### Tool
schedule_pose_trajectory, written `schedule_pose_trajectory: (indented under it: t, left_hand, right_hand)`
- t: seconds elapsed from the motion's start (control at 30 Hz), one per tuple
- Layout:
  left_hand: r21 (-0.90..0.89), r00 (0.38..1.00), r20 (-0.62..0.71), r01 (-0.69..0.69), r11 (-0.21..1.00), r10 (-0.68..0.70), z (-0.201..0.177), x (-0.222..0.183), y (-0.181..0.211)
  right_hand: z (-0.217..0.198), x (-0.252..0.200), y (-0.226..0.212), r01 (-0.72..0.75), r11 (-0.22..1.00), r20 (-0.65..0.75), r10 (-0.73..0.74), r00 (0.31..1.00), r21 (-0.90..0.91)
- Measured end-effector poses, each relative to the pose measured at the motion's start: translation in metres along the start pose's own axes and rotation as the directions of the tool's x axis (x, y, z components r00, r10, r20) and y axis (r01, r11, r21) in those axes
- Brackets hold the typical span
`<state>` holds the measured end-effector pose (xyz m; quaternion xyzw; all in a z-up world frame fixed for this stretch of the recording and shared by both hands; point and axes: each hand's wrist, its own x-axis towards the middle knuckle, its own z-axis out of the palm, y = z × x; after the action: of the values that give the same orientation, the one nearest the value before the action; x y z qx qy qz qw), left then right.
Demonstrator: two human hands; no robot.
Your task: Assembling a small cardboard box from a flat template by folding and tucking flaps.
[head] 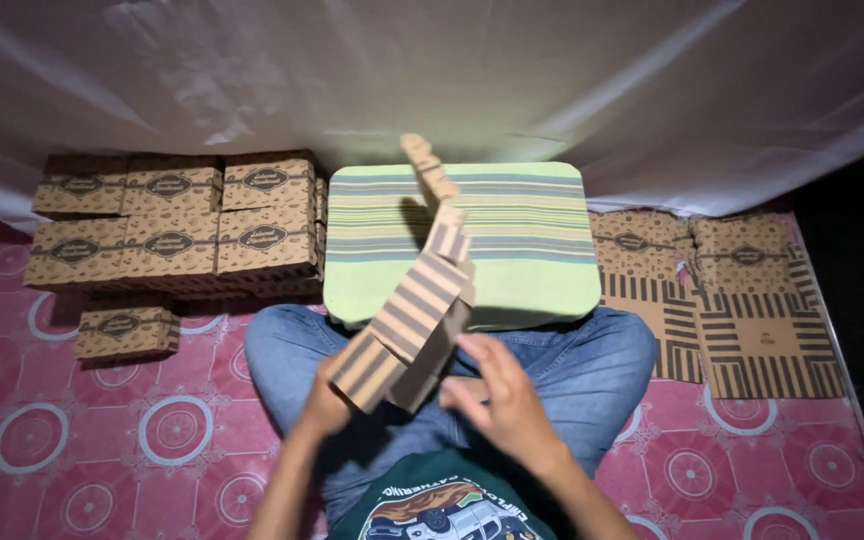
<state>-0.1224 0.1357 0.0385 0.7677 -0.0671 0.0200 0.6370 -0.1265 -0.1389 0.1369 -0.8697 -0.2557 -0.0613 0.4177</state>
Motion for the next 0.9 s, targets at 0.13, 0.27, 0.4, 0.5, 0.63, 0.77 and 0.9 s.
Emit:
schedule_pose_trajectory:
  t: [0.13, 0.27, 0.4, 0.5, 0.63, 0.77, 0.9]
  left_hand:
    - [-0.170, 0.987, 0.104, -0.100, 0.980, 0.119, -0.034, 0.042, -0.033]
    - [-0.158, 0.994, 0.054, -0.084, 0.984, 0.094, -0.051, 0.113, -0.042]
    - [-0.153, 0.997, 0.016, -0.068, 0.986, 0.071, -0.037, 0.159, -0.037]
    - [0.033, 0.992, 0.015, -0.127, 0.991, 0.127, -0.011, 0.188, -0.036]
    - [-0.227, 0.996, 0.040, 0.089, 0.970, -0.082, 0.000, 0.230, -0.101]
    - [0.016, 0.993, -0.011, 0.120, 0.993, -0.120, -0.002, 0.214, -0.031]
    - [0.435, 0.998, 0.052, -0.040, 0.900, 0.020, -0.022, 0.180, -0.031]
  right_hand:
    - [-0.012, 0.000, 0.013, -0.092, 0.978, -0.297, 0.032, 0.954, -0.189]
    - [-0.018, -0.009, 0.044, -0.254, 0.963, -0.590, 0.152, 0.793, -0.093]
    - [-0.020, 0.006, 0.079, -0.277, 0.955, -0.711, 0.119, 0.693, -0.110]
    - [-0.014, 0.022, 0.109, -0.290, 0.938, -0.696, 0.080, 0.714, -0.191]
    - [0.005, 0.040, 0.150, -0.238, 0.928, -0.457, 0.085, 0.885, -0.288]
    - [0.017, 0.048, 0.147, -0.059, 0.886, -0.017, 0.057, 0.998, -0.460]
    - [0.028, 0.054, 0.159, 0.002, 0.888, 0.193, 0.098, 0.976, -0.459]
